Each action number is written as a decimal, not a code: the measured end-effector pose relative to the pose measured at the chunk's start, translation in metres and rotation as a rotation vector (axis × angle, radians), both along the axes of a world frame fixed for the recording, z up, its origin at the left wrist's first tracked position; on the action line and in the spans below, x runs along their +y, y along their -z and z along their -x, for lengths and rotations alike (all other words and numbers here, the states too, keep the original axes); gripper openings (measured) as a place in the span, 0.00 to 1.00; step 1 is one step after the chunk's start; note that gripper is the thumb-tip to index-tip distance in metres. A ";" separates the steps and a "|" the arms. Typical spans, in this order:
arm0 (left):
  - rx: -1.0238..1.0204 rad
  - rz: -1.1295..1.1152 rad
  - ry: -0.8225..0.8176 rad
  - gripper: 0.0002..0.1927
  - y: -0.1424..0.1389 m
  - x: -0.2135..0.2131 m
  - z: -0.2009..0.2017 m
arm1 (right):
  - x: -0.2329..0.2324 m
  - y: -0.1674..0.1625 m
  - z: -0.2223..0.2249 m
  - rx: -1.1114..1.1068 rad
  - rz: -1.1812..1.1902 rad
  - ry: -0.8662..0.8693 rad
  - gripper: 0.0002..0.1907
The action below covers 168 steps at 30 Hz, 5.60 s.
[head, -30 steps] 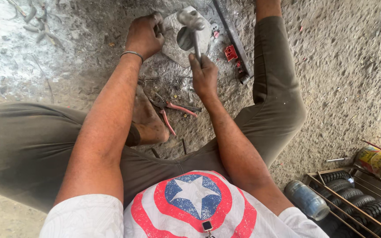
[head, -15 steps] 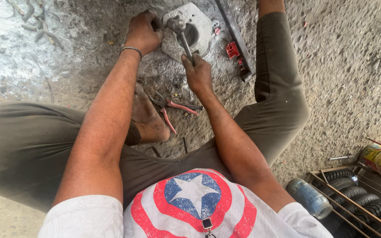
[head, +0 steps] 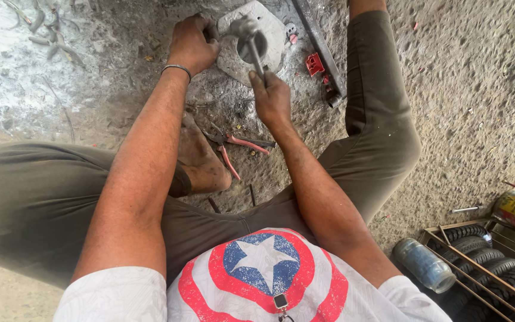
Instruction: The person sits on the ground and uses a hammer and chisel to shape a small metal piece placed on a larger metal component. They repeatedly strike the chisel, adjust the metal piece, and use pliers to hold it in place.
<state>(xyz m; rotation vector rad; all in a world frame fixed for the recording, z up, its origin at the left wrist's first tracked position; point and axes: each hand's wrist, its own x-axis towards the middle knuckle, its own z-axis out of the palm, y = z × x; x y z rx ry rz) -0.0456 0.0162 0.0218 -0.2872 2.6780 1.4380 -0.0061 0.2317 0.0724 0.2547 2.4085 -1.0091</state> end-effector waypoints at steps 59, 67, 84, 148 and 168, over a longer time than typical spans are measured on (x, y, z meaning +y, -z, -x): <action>-0.221 -0.821 0.127 0.14 -0.058 0.022 0.003 | 0.020 0.000 0.025 0.126 0.544 0.278 0.03; -0.059 -0.684 -0.078 0.11 -0.045 0.016 0.004 | 0.029 0.003 0.025 0.694 0.266 -0.023 0.07; 0.163 -0.253 -0.136 0.14 -0.006 0.011 0.014 | 0.017 0.013 0.022 0.716 0.140 -0.285 0.11; 0.040 -0.088 -0.067 0.09 -0.007 0.015 0.009 | 0.018 0.025 0.017 0.507 0.245 -0.126 0.05; -0.054 -0.114 -0.035 0.10 -0.014 0.016 0.010 | 0.011 0.007 0.012 0.462 0.216 -0.038 0.06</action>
